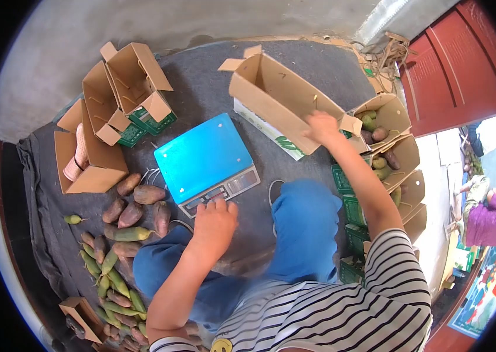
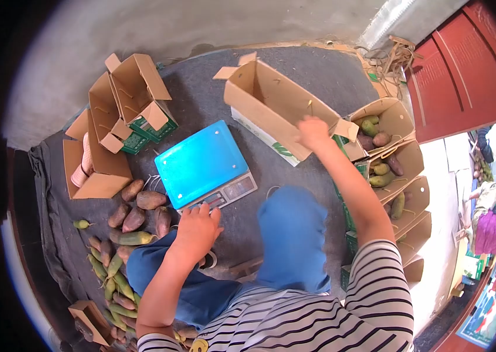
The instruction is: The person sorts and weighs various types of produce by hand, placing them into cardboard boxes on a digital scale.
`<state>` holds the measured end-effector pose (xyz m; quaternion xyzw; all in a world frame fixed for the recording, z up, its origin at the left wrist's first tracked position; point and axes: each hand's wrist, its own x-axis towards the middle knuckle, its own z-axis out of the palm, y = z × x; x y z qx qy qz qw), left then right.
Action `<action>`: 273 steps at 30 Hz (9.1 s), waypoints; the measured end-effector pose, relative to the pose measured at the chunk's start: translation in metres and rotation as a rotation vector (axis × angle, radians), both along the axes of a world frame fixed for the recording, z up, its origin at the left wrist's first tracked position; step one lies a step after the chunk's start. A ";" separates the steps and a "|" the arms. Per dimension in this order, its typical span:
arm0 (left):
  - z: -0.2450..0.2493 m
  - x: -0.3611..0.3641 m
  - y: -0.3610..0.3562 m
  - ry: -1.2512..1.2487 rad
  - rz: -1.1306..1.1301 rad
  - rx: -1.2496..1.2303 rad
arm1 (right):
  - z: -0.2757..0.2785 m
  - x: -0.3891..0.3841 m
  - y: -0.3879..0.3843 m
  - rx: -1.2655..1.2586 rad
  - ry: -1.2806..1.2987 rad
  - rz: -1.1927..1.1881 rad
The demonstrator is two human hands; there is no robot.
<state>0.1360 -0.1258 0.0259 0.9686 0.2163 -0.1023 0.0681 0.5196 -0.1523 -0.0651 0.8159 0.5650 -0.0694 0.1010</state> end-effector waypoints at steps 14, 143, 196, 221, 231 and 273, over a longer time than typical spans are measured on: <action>0.013 -0.009 0.008 -0.158 0.077 -0.063 | 0.074 -0.044 -0.001 0.360 0.497 0.047; -0.140 -0.263 0.056 -1.098 1.349 -0.388 | 0.049 -0.248 0.086 0.088 0.527 0.827; -0.241 -0.437 0.092 0.051 1.656 0.052 | 0.052 -0.266 0.086 0.059 0.498 0.714; -0.251 -0.442 0.124 0.031 1.513 -0.121 | 0.051 -0.267 0.090 -0.001 0.470 0.659; -0.242 -0.398 0.072 -0.155 1.377 0.113 | 0.053 -0.267 0.086 0.064 0.515 0.696; -0.006 -0.102 0.105 -0.853 0.624 -0.366 | 0.027 -0.237 0.084 0.078 0.543 0.833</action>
